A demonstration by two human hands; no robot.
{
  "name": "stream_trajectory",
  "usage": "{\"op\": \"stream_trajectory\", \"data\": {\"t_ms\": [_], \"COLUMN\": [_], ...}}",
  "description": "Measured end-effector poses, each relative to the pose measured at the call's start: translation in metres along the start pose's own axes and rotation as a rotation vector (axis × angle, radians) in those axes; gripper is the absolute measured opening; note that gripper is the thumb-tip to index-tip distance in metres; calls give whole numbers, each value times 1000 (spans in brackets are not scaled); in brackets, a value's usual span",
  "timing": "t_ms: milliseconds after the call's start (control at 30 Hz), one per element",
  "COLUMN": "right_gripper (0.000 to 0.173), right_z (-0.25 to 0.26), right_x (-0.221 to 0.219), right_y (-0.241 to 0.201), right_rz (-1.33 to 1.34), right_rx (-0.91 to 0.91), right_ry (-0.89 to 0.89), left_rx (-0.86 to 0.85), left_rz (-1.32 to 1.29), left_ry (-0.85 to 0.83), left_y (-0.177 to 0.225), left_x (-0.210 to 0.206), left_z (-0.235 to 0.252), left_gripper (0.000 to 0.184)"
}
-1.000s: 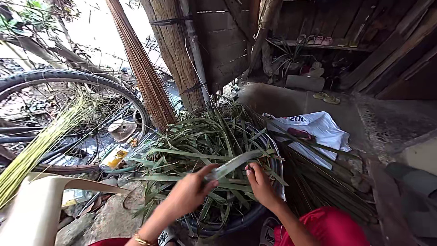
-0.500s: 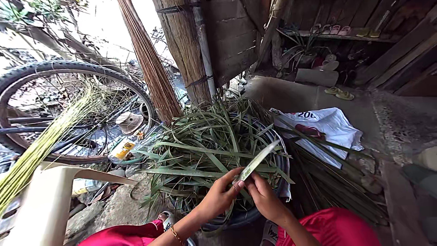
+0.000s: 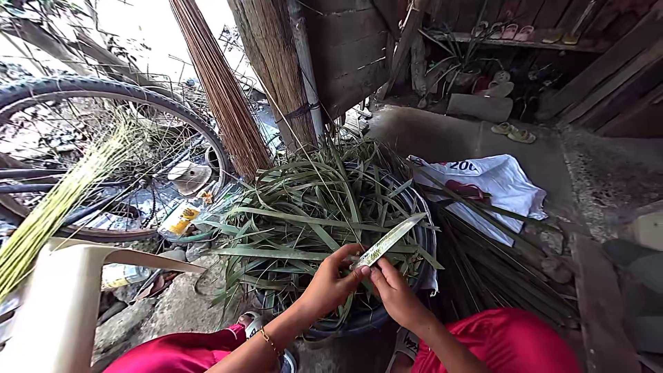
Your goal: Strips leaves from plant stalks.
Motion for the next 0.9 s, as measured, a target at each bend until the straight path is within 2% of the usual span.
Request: {"op": "stream_trajectory", "data": {"t_ms": [300,400,533,900], "right_gripper": [30,34,35,38], "right_z": [6,3,-4,-29], "right_x": [3,0,5,90], "right_y": [-8,-7,-13,-39], "right_rz": [-40,-134,-312,-649], "right_rx": [-18,-44,-43,218], "right_ry": [-55,-132,-193,-158], "left_rx": [-50,-3,50,36], "left_rz": [-2,-29,-206,-419], "left_ry": [137,298,423,593], "left_y": [10,13,11,7], "left_x": [14,50,97,154], "left_z": [4,9,13,6], "left_gripper": [36,33,30,29]}}
Point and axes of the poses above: each hand's wrist, its own z-axis towards the middle knuckle, its own x-axis out of the back of the hand, y = z × x, the point moved 9 cm from there along z, towards the middle knuckle, and after that the axes turned 1 degree about z, right-handed, at the moved point
